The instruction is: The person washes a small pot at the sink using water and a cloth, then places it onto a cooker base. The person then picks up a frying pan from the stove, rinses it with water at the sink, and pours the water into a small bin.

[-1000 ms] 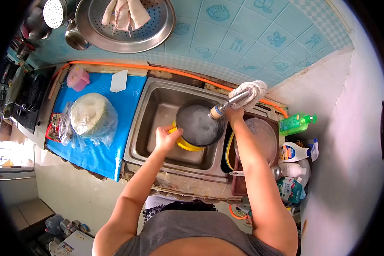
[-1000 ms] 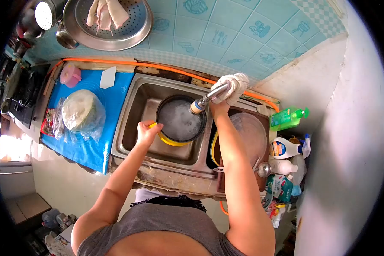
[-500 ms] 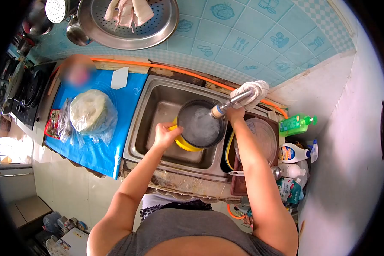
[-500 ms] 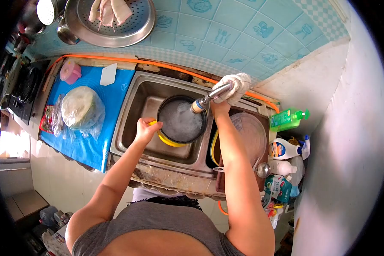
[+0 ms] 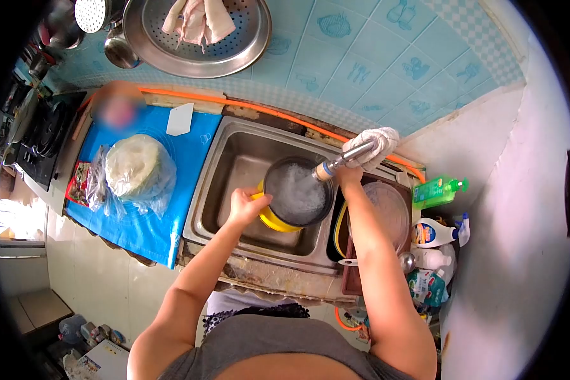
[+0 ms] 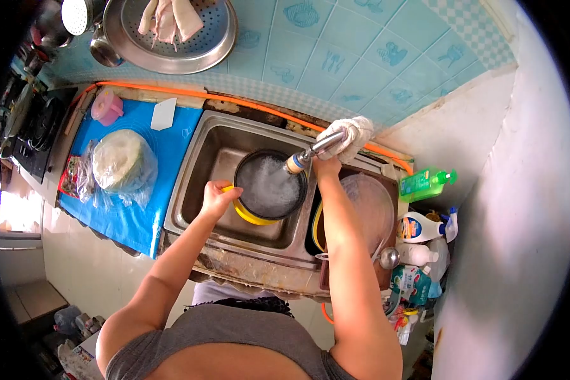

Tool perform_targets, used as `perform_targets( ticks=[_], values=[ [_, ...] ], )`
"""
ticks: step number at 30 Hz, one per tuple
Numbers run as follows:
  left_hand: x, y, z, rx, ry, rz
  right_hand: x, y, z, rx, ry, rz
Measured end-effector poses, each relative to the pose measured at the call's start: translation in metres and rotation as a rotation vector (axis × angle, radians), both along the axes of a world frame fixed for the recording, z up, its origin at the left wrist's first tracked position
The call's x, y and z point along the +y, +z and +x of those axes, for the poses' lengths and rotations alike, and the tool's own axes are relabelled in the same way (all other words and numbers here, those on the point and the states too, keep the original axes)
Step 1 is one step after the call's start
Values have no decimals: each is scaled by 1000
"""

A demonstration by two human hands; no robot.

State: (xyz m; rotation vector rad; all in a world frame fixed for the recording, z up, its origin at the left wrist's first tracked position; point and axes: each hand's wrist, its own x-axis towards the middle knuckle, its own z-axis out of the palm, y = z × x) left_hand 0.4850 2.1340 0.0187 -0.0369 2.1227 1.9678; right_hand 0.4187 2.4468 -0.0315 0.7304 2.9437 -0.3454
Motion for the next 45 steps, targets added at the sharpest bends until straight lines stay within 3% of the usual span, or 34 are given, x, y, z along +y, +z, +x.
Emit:
perform_targets(
  ticks=[10, 12, 13, 16, 18, 20, 22, 24, 26, 30, 32, 38, 42, 45],
  values=[
    [1, -1, 1, -49, 7, 64, 21, -46, -7, 168, -43, -175],
    [1, 1, 5, -69, 18, 86, 7, -9, 1, 65, -41, -80],
    [1, 5, 5, -78, 20, 87, -13, 26, 7, 144, -146, -167],
    [-9, -4, 8, -91, 1, 57, -12, 28, 18, 308, 7, -15],
    [-23, -2, 12, -103, -7, 65, 4, 5, 23, 525, -2, -190],
    [-40, 13, 23, -131, 11, 131, 17, -12, 32, 655, -193, -513],
    [-65, 14, 31, -106, 14, 102, 13, -11, 28, 678, -546, -993],
    [-99, 31, 44, -115, 41, 95, -16, 4, 39, 877, -647, -1236],
    [-141, 37, 59, -130, 86, 114, -25, -16, 53, 719, -564, -1327],
    [-239, 68, 99, -95, 201, 231, -170, 55, 114, 511, -545, -1398],
    [-302, 81, 119, -65, 246, 184, -235, 71, 135, 414, -413, -1378],
    [-483, 100, 205, -12, 558, 163, -453, 140, 141, -183, 216, -1726],
    [-592, 97, 264, 14, 870, 170, -579, 145, 125, -482, 534, -1382],
    [-668, 96, 292, 93, 1098, 192, -649, 133, 117, -606, 572, -1221]
  ],
)
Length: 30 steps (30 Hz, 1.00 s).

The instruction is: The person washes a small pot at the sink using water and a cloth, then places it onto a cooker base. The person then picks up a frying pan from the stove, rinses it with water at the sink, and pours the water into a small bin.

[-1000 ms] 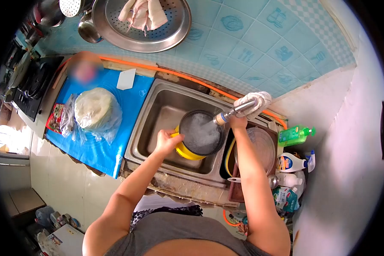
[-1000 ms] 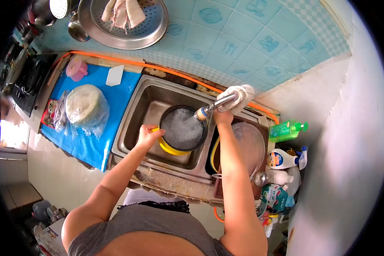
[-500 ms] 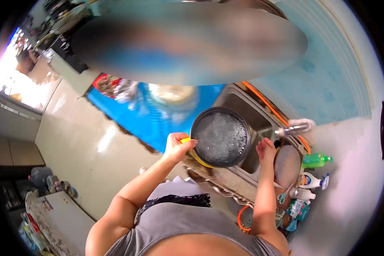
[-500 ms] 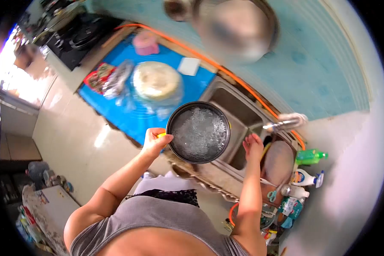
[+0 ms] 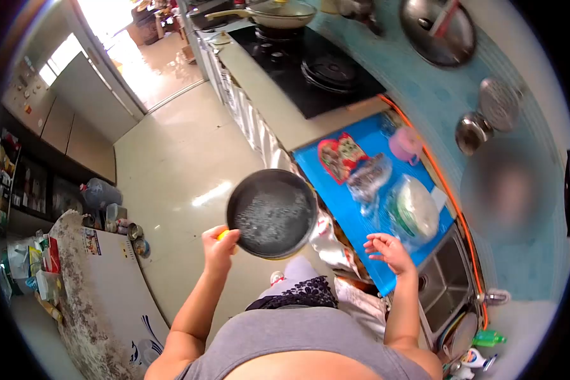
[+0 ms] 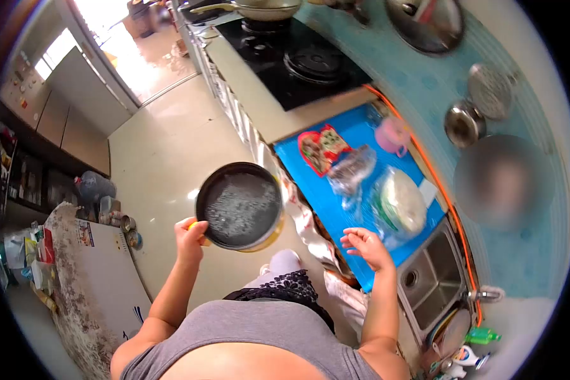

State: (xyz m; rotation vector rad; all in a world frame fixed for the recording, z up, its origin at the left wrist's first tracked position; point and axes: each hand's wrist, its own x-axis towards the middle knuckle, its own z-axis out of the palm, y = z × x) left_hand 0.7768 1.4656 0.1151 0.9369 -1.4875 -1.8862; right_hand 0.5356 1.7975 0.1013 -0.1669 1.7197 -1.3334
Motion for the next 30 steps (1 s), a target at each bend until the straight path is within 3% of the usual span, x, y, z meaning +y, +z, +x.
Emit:
perform_targets(
  ticks=[2, 5, 6, 9, 10, 11, 16, 18, 19, 22, 24, 27, 30],
  values=[
    [-53, -12, 17, 78, 127, 23, -48, 3, -7, -5, 62, 125],
    [-134, -27, 36, 133, 299, -26, -104, -18, -44, 355, 371, 209],
    [-159, -27, 42, 111, 373, -38, -138, 1, -51, 433, 375, 222],
    [-227, -29, 53, 73, 578, -31, -239, 27, -95, 450, 274, -12],
    [-247, -31, 63, 55, 544, -48, -275, 41, -108, 468, 277, -65],
    [-260, -19, 43, -23, 878, 42, -319, 55, -121, 493, 275, -122],
    [-364, -12, 45, -1, 940, -121, -550, 69, -178, 700, 361, -282],
    [-406, -10, 41, -23, 1025, -146, -654, 64, -194, 564, 304, -369],
    [-427, -9, 37, -44, 1060, -146, -708, 37, -207, 446, 342, -425],
    [-504, -10, 20, -68, 1148, -128, -840, 26, -192, 715, 781, -327],
    [-561, -15, 17, -60, 1008, -150, -905, 19, -178, 977, 1057, -287],
    [-646, -14, -6, -37, 979, -152, -979, -14, -176, 1034, 1255, -248],
    [-743, -15, -27, -15, 809, -151, -1026, -62, -195, 932, 1214, -195]
  ],
)
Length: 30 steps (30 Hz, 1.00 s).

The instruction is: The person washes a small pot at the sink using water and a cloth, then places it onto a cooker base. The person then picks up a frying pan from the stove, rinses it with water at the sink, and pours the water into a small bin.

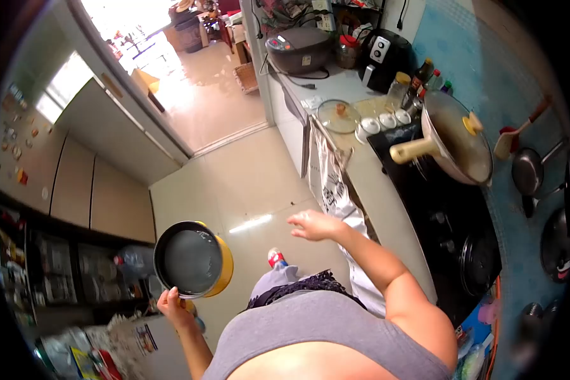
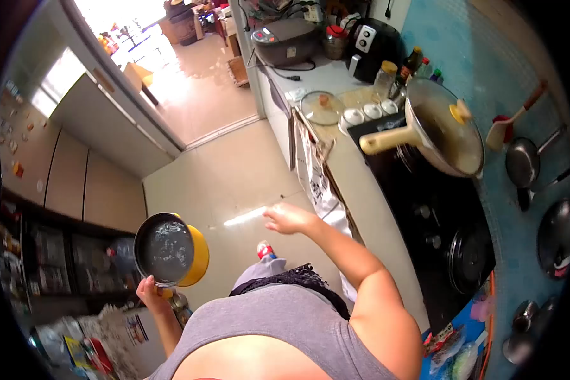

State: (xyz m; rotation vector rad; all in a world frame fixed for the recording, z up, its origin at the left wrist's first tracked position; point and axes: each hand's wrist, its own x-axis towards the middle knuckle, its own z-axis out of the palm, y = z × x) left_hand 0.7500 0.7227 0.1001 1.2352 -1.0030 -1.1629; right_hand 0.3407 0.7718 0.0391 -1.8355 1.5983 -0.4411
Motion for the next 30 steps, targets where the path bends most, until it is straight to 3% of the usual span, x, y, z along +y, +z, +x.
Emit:
perform_targets(
  ticks=[4, 12, 19, 22, 23, 25, 27, 28, 30],
  values=[
    [-137, 3, -58, -56, -280, -24, -25, -17, -29, -148, -312, 69],
    [-323, 25, -277, 82, -641, -41, -95, -48, -98, -631, -999, 60],
    [-409, 35, -469, 142, -864, 69, -238, -38, -170, -388, -755, 118],
    [-430, 33, -544, 119, -953, 90, -296, -62, -187, -491, -789, -123],
    [-439, 29, -567, 128, -1050, 84, -312, -62, -198, -503, -775, -133],
    [-450, 19, -612, 91, -1122, 89, -346, -75, -218, -825, -954, 11],
    [-459, 11, -653, 37, -1211, 73, -371, -74, -239, -472, -1218, -58],
    [-465, 1, -676, 30, -1264, 3, -384, -92, -249, -117, -1241, -283],
    [-479, -15, -710, -33, -1387, -39, -407, -96, -273, -9, -1341, -287]
  ],
)
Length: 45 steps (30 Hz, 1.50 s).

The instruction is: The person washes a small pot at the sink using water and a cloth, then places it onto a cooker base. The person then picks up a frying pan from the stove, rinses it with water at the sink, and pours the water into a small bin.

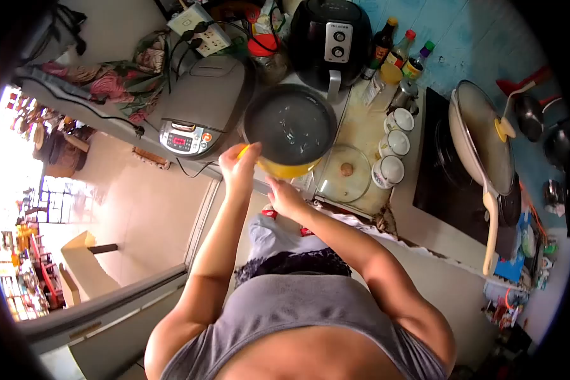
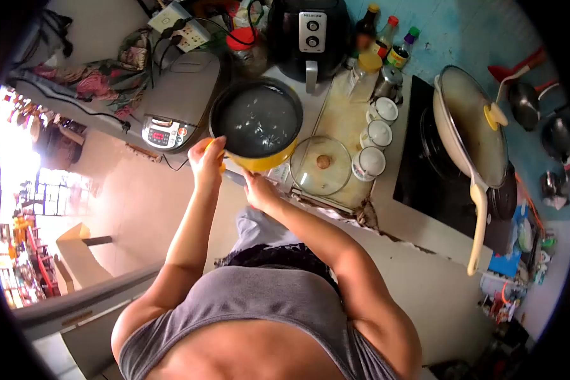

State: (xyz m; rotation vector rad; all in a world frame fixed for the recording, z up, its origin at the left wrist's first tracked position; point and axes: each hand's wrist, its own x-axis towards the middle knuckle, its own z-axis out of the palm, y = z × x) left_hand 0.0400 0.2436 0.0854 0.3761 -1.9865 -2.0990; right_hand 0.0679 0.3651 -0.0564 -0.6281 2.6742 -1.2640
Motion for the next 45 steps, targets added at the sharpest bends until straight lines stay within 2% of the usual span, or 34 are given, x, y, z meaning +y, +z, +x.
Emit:
perform_targets(
  ticks=[2, 4, 5, 8, 11, 13, 16, 19, 22, 26, 29, 30, 32, 33, 35, 37, 40, 42, 45],
  values=[
    [-3, -8, -29, -16, -52, -3, -24, 9, -20, 50, -114, 73],
    [0, -13, -51, -1, -98, 28, -41, 11, -39, 241, -243, 234],
    [0, -14, -60, 7, -124, -40, -49, 13, -47, 332, -306, 312],
    [-1, -35, -82, 24, -189, -23, -66, 7, -62, 180, -437, 258],
    [-2, -39, -91, -81, -257, 60, -82, -9, -48, 106, -550, 188],
    [-3, -56, -99, -42, -261, 11, -89, -13, -30, 121, -607, 165],
    [-9, -87, -103, 26, -257, 76, -95, -7, -7, -78, -687, 189],
    [-14, -104, -105, 31, -226, 84, -100, -12, 2, 46, -856, 58],
    [-17, -102, -99, -37, -241, 85, -109, -15, 3, -113, -1032, -167],
    [-25, -107, -94, -87, -250, 15, -123, -2, -5, -366, -1287, -606],
    [-36, -99, -88, -220, -400, 13, -122, -10, -14, -421, -1332, -897],
    [-37, -98, -83, -140, -382, -11, -119, -7, -15, -426, -1302, -860],
    [-35, -100, -75, 30, -351, -55, -106, -8, -16, -190, -1124, -296],
    [-38, -109, -74, 39, -413, -109, -100, -5, -18, -73, -1018, -18],
    [-47, -124, -75, 57, -533, -215, -95, 0, -20, -21, -986, 66],
    [-47, -122, -76, -19, -495, -254, -94, -1, -20, 75, -981, 125],
    [-42, -97, -80, -102, -425, -385, -96, -15, -17, -92, -1223, -160],
    [-36, -94, -82, -78, -370, -564, -93, -20, -18, -152, -1268, -98],
    [-33, -75, -83, -60, -394, -532, -90, -21, -24, -89, -1230, 22]
  ],
)
